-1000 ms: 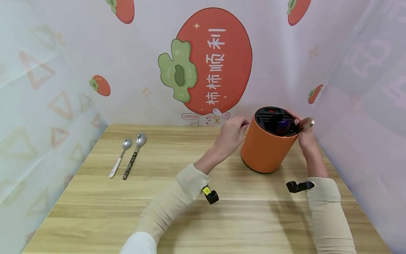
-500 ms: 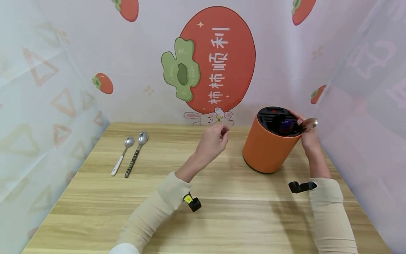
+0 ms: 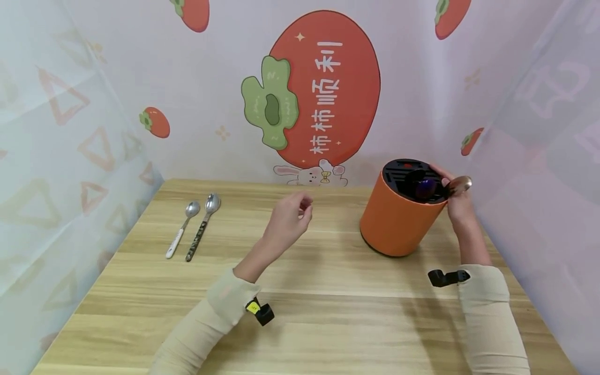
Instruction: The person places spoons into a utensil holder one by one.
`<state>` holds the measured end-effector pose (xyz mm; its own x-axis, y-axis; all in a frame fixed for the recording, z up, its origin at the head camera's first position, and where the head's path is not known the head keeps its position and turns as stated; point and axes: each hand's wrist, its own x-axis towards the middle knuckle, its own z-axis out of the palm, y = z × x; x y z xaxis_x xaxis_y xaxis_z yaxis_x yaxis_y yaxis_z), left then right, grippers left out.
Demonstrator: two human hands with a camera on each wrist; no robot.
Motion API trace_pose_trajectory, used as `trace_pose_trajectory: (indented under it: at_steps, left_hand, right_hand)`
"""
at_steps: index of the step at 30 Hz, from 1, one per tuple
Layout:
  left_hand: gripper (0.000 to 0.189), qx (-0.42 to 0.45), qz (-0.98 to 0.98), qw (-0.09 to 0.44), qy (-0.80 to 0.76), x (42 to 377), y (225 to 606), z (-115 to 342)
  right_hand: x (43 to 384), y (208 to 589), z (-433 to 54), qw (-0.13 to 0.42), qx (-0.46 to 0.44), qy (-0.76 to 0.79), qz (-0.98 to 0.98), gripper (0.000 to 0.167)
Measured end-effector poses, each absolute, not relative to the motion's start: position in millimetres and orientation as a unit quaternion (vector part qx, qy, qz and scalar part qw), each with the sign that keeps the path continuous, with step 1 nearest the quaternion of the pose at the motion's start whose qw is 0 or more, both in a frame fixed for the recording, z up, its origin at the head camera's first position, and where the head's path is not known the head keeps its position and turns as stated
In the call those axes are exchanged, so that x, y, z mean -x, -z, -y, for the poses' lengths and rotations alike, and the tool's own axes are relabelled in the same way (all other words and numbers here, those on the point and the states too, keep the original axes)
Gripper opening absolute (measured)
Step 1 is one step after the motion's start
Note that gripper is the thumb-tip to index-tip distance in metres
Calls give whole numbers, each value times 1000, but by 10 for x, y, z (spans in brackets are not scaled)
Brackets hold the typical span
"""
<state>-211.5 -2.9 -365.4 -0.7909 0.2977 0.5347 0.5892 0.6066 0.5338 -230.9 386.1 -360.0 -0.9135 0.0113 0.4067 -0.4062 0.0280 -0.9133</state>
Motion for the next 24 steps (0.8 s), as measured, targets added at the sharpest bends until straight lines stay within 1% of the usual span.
trace_pose_trajectory:
  at_steps: [9, 17, 24]
  left_hand:
    - [11, 217, 880, 204, 370, 2040, 3780, 333]
    - [12, 175, 892, 185, 374, 1997, 3912, 655]
    - [14, 142, 910, 185, 344, 1997, 3999, 983]
  right_hand:
    - [2322, 3537, -3875, 148, -140, -672, 711, 43]
    - [2302, 3511, -3853, 138, -133, -654, 731, 45]
    - [2261, 3574, -3853, 154, -136, -660, 723, 44]
